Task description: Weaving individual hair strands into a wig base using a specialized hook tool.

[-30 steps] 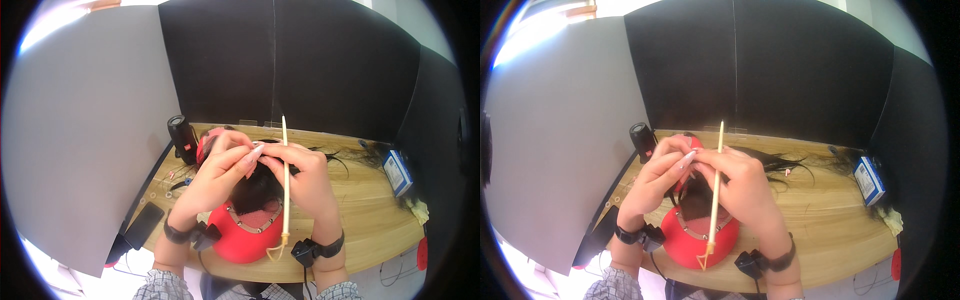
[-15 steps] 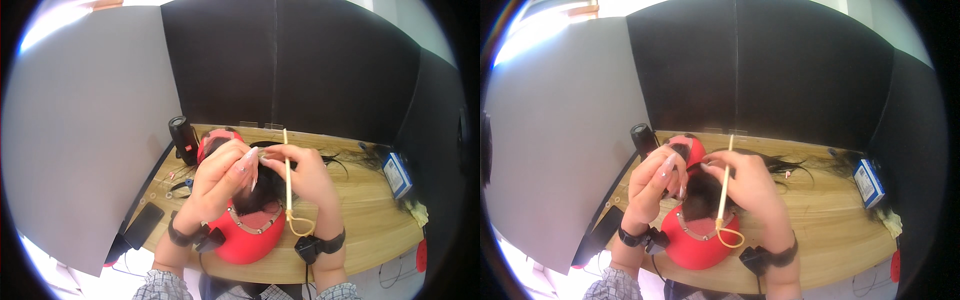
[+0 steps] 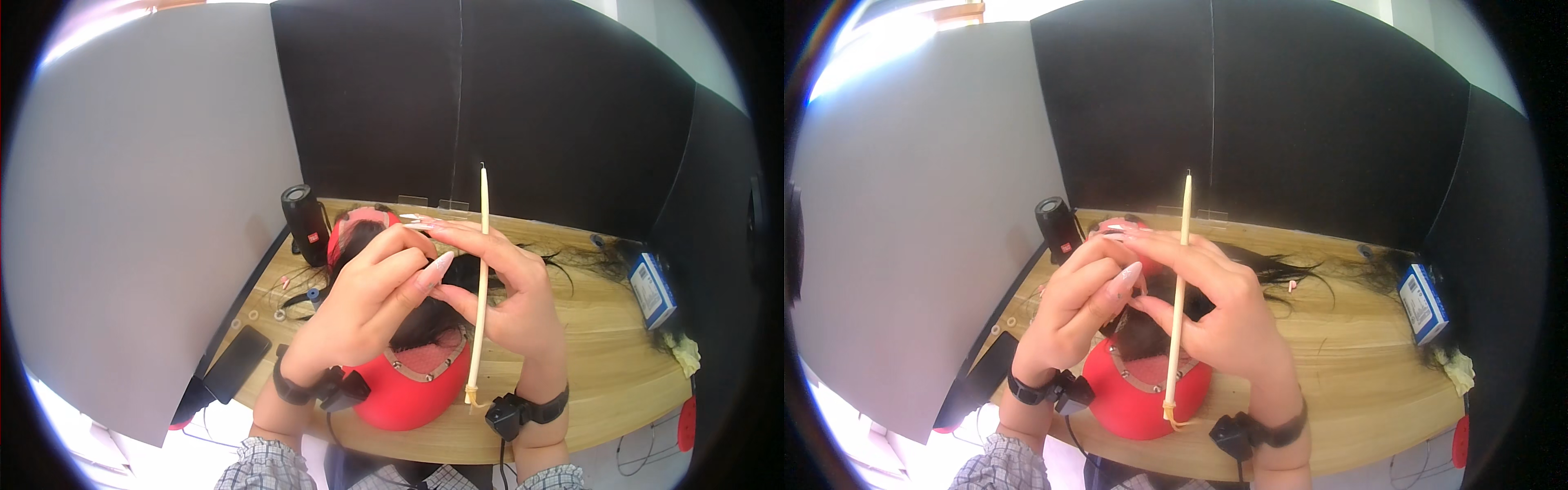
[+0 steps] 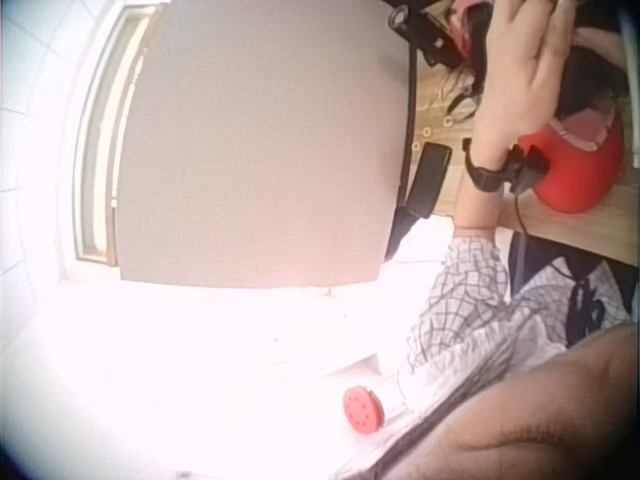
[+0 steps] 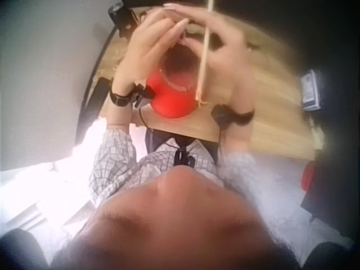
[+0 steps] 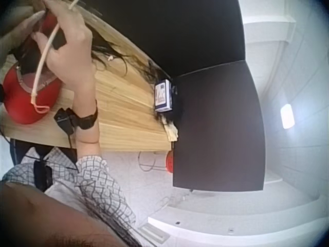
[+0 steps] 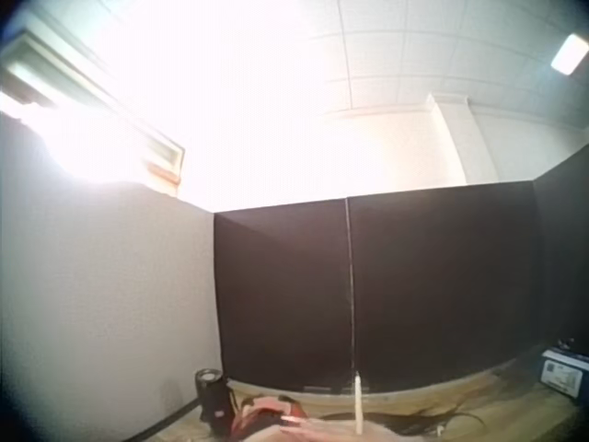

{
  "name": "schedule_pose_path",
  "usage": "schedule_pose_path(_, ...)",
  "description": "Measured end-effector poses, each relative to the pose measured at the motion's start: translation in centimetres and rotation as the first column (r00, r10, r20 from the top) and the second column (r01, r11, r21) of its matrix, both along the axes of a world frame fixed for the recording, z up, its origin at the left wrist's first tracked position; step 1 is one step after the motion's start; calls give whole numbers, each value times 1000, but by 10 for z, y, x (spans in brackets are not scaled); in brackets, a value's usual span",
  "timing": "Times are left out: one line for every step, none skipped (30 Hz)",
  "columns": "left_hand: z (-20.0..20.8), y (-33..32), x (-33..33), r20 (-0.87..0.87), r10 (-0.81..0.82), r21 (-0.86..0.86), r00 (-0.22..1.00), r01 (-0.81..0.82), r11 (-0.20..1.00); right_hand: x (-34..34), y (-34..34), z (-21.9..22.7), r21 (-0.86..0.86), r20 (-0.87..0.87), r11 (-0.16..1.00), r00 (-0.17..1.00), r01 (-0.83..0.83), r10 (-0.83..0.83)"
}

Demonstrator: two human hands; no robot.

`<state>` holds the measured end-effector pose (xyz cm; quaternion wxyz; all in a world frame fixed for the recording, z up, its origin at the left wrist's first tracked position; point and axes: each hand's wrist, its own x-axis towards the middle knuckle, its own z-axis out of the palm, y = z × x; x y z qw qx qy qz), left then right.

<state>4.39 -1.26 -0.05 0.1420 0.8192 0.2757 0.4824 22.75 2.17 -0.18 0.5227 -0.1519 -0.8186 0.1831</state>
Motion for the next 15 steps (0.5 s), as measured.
schedule_pose_path(0,-1,0,0,-1,0,1000,1,1000,-2,2,-2,24,-28,999,999,-24,24)
schedule_pose_path(0,-2,-1,8,-2,-37,1000,3,999,-4,4,-2,49,-56,998,997,-48,51)
schedule_pose_path(0,-2,-1,16,-4,-74,1000,5,997,-5,4,-3,49,-56,998,997,-48,51)
schedule_pose_path(-1,-1,-1,17,-4,-75,1000,5,997,-6,4,-3,73,-54,997,998,-28,32)
schedule_pose_path(-3,1,-1,-3,-22,-35,1000,22,999,-7,4,-3,97,-54,995,998,-11,16)
schedule_pose_path(-4,1,-1,-23,-39,5,999,39,999,-8,4,-3,97,-56,995,998,-13,19)
schedule_pose_path(-3,0,-1,-25,-36,5,999,36,999,-10,5,-4,134,-73,991,997,-8,17)
schedule_pose_path(-3,-3,0,-39,-64,-48,997,62,997,-10,6,-5,172,-85,985,996,4,11)
schedule_pose_path(-3,-4,0,-52,-92,-102,994,87,991,-10,8,-6,172,-84,985,996,5,9)
schedule_pose_path(-3,-3,3,-59,-90,-42,994,87,995,-10,10,-7,201,-86,980,996,16,1)
schedule_pose_path(-4,-1,2,-58,-89,-43,994,86,995,-10,12,-8,228,-90,973,996,24,-4)
schedule_pose_path(-5,1,2,-61,-86,-36,994,84,996,-11,13,-9,228,-89,973,996,22,-2)
schedule_pose_path(-6,1,1,-64,-83,-29,995,81,996,-11,13,-9,213,-106,977,994,18,5)
schedule_pose_path(-5,1,1,-63,-85,-28,994,84,996,-11,13,-9,198,-122,980,992,17,7)
schedule_pose_path(-5,1,1,-60,-84,-55,995,81,995,-10,13,-10,199,-121,980,993,19,5)
